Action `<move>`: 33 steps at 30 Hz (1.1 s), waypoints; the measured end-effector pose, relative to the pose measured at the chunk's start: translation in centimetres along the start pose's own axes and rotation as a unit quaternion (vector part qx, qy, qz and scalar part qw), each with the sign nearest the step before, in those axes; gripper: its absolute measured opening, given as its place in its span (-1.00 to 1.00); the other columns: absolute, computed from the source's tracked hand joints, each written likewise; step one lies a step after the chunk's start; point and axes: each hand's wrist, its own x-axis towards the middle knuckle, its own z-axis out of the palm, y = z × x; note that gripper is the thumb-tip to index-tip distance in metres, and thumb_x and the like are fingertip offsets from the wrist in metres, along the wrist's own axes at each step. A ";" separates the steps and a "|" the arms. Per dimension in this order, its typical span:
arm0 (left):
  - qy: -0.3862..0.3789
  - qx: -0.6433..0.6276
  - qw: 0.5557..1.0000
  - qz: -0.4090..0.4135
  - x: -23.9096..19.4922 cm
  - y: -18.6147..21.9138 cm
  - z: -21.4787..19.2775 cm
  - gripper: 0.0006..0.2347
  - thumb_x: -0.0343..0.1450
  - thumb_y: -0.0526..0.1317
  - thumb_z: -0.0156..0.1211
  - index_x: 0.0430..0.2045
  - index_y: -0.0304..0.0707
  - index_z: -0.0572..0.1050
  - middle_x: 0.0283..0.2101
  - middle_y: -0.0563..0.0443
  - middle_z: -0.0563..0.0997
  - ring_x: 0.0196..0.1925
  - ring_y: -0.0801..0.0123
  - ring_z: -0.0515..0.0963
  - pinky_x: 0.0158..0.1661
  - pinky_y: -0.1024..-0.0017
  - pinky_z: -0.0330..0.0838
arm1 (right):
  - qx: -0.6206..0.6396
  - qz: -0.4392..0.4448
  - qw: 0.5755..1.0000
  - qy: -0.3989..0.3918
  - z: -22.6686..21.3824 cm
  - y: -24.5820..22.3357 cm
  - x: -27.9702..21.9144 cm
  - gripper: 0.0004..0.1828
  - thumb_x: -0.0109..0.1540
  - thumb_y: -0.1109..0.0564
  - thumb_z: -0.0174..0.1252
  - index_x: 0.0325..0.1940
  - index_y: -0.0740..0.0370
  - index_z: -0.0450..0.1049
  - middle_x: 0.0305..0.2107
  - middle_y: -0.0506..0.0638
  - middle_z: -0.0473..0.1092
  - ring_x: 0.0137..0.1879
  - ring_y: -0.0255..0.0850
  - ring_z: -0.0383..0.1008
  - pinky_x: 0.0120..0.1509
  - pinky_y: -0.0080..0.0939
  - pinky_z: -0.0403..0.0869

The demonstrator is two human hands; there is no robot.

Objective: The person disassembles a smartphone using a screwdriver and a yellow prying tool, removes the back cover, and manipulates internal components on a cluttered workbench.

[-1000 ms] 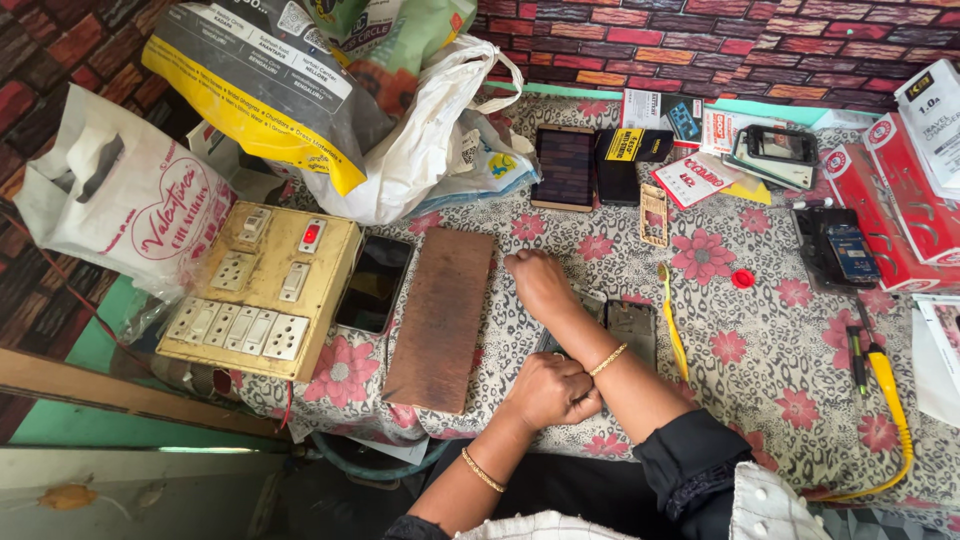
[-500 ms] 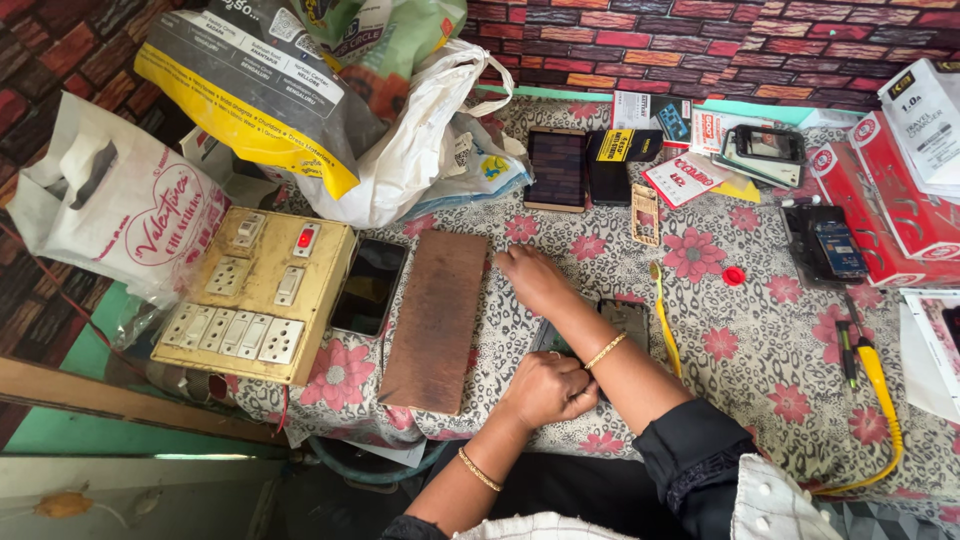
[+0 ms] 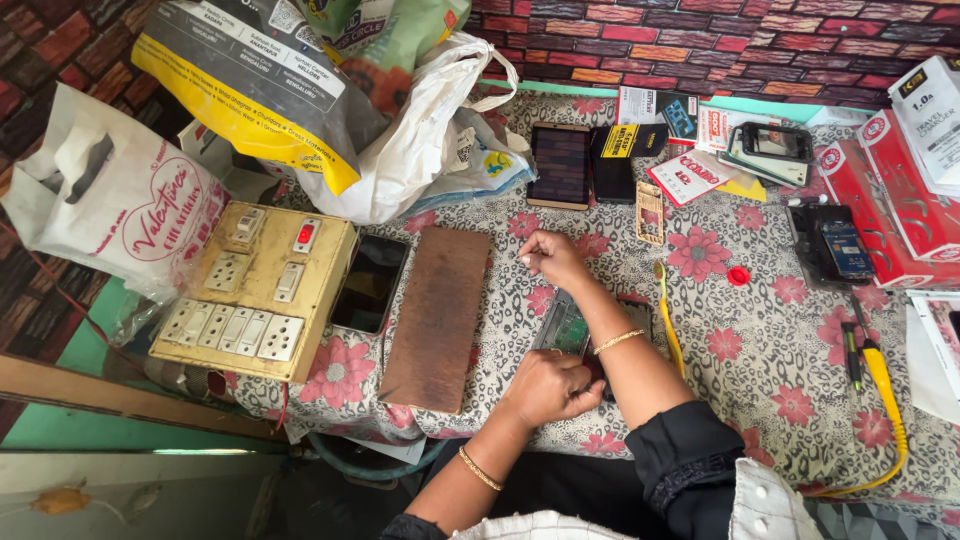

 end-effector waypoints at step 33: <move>-0.039 0.020 0.997 -0.060 0.5 -0.4 0.5 -0.84 0.33 -0.12 0.26 -0.56 -0.19 0.57 -0.46 -0.02 0.59 -0.42 0.11 0.62 -0.38 0.16 0.49 | 0.078 -0.083 0.987 0.116 -5.6 -2.0 -6.8 -0.89 0.26 0.31 0.25 -0.14 0.28 0.50 -0.33 -0.01 0.49 -0.28 -0.33 0.51 -0.19 -0.28 0.58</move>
